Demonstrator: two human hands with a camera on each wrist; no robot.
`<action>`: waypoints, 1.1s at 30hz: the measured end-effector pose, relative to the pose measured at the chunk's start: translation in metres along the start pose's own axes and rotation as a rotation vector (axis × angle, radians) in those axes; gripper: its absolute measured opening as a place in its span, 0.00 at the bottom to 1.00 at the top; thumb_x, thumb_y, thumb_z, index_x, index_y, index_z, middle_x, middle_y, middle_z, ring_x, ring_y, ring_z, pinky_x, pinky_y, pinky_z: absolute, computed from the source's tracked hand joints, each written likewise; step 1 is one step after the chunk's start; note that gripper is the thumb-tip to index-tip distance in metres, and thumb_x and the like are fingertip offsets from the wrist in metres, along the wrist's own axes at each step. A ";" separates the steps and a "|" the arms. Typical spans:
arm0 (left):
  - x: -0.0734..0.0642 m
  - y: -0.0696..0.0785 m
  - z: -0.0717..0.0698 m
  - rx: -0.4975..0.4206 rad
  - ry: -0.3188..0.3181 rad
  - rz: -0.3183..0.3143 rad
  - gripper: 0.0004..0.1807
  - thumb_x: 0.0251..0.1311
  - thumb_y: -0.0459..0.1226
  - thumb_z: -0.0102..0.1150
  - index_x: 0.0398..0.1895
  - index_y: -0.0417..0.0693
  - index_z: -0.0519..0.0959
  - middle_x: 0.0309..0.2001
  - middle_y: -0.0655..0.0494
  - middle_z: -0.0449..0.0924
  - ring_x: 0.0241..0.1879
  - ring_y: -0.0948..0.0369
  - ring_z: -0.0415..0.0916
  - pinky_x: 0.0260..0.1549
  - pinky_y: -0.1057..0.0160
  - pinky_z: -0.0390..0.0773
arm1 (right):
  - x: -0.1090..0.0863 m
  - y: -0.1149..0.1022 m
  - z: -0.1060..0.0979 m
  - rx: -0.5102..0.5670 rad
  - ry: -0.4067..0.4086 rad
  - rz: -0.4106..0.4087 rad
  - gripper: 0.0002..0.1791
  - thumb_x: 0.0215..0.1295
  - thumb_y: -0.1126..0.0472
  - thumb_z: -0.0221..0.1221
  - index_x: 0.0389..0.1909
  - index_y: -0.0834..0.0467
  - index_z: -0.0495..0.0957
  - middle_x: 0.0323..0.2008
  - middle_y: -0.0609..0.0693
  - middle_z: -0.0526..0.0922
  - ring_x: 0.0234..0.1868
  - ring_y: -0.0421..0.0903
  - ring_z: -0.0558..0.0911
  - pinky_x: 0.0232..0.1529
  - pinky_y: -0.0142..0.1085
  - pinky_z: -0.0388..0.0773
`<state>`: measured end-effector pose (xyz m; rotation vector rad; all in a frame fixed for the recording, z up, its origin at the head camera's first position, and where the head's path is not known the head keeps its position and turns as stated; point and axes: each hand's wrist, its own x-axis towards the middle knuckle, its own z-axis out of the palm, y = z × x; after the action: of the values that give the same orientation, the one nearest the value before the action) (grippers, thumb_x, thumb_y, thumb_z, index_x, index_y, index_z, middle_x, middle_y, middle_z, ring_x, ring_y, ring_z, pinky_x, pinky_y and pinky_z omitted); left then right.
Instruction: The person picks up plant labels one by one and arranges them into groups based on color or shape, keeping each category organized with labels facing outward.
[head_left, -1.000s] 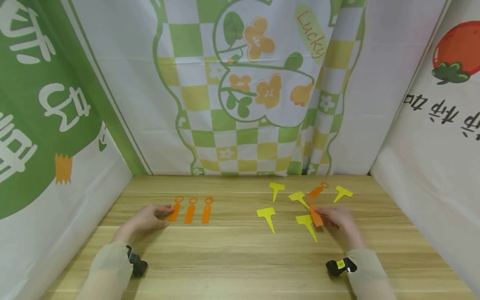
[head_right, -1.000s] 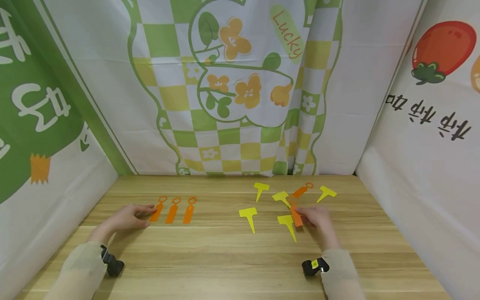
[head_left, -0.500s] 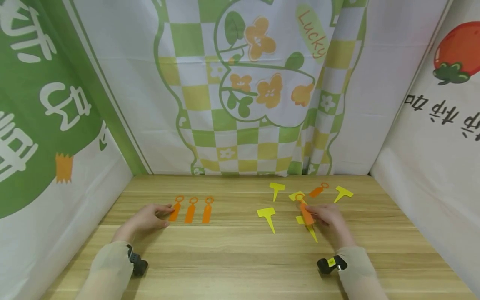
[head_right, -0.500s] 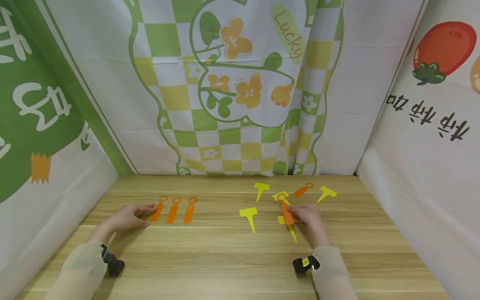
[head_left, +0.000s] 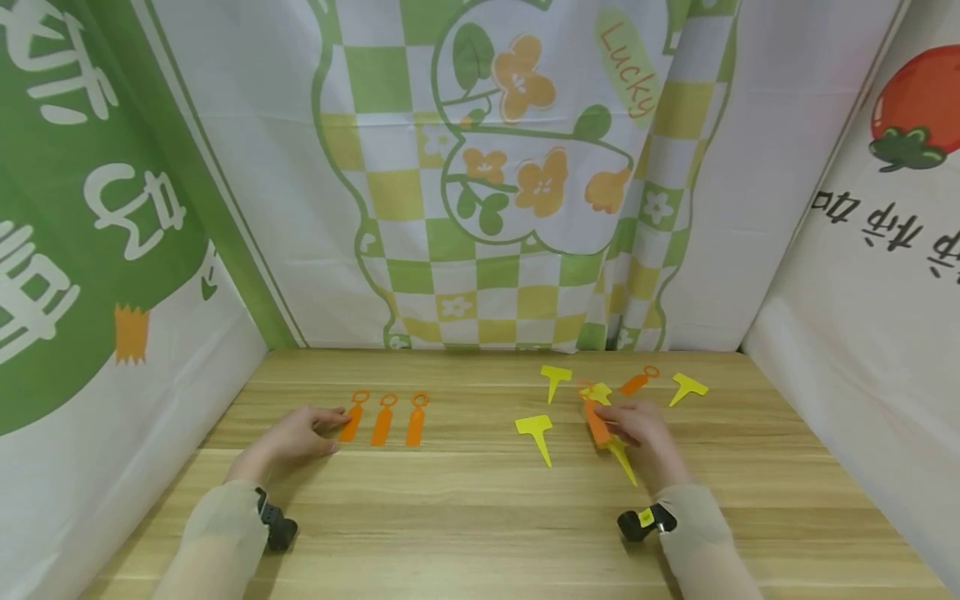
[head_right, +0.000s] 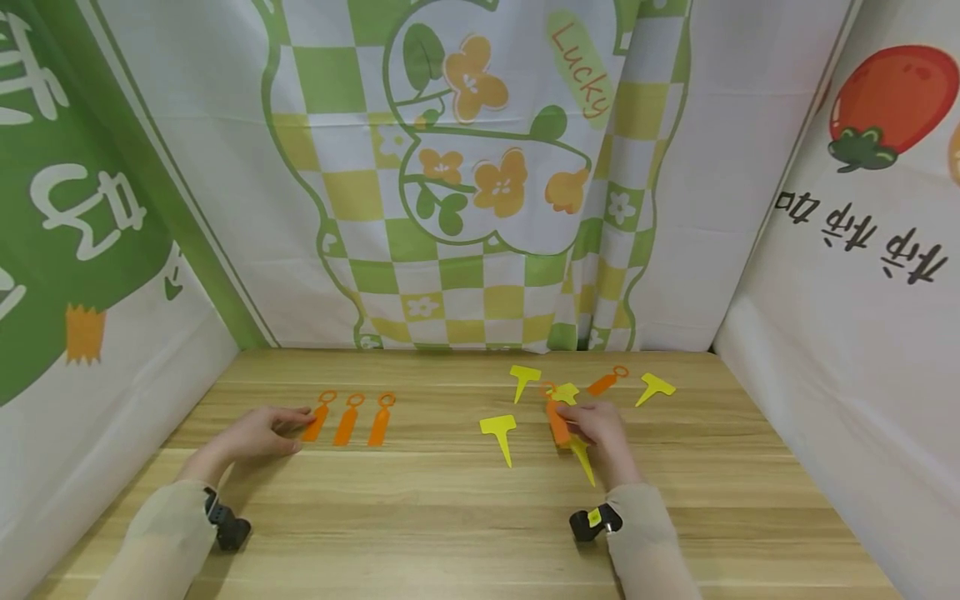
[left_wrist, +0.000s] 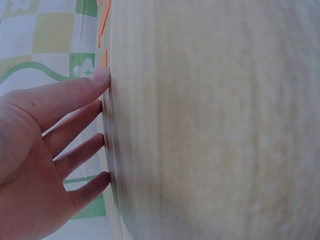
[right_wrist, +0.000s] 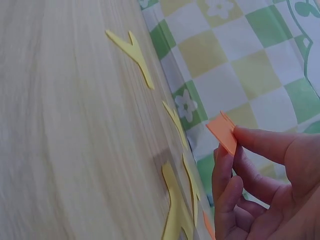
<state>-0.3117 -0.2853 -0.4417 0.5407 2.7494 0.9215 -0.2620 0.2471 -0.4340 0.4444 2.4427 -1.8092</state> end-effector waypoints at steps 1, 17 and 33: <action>0.000 0.000 0.000 -0.003 -0.002 -0.002 0.28 0.51 0.36 0.67 0.58 0.42 0.76 0.67 0.39 0.64 0.68 0.35 0.52 0.63 0.33 0.53 | 0.000 -0.001 0.002 0.015 -0.002 0.000 0.10 0.57 0.55 0.65 0.26 0.58 0.83 0.24 0.40 0.80 0.29 0.37 0.81 0.34 0.31 0.76; 0.002 -0.002 0.001 0.004 0.007 0.002 0.28 0.51 0.36 0.68 0.58 0.41 0.76 0.66 0.39 0.65 0.68 0.36 0.53 0.64 0.34 0.53 | 0.003 -0.017 0.043 -0.031 -0.027 -0.002 0.24 0.59 0.55 0.64 0.49 0.70 0.79 0.27 0.46 0.86 0.25 0.34 0.82 0.28 0.28 0.78; 0.001 0.000 0.000 -0.013 0.000 0.005 0.28 0.51 0.35 0.68 0.58 0.40 0.75 0.67 0.38 0.64 0.68 0.36 0.54 0.63 0.34 0.54 | 0.011 -0.016 0.083 0.030 -0.077 -0.045 0.16 0.56 0.60 0.65 0.38 0.70 0.83 0.12 0.42 0.75 0.17 0.36 0.72 0.24 0.28 0.71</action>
<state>-0.3124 -0.2853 -0.4421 0.5451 2.7407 0.9401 -0.2863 0.1662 -0.4468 0.3174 2.3969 -1.8459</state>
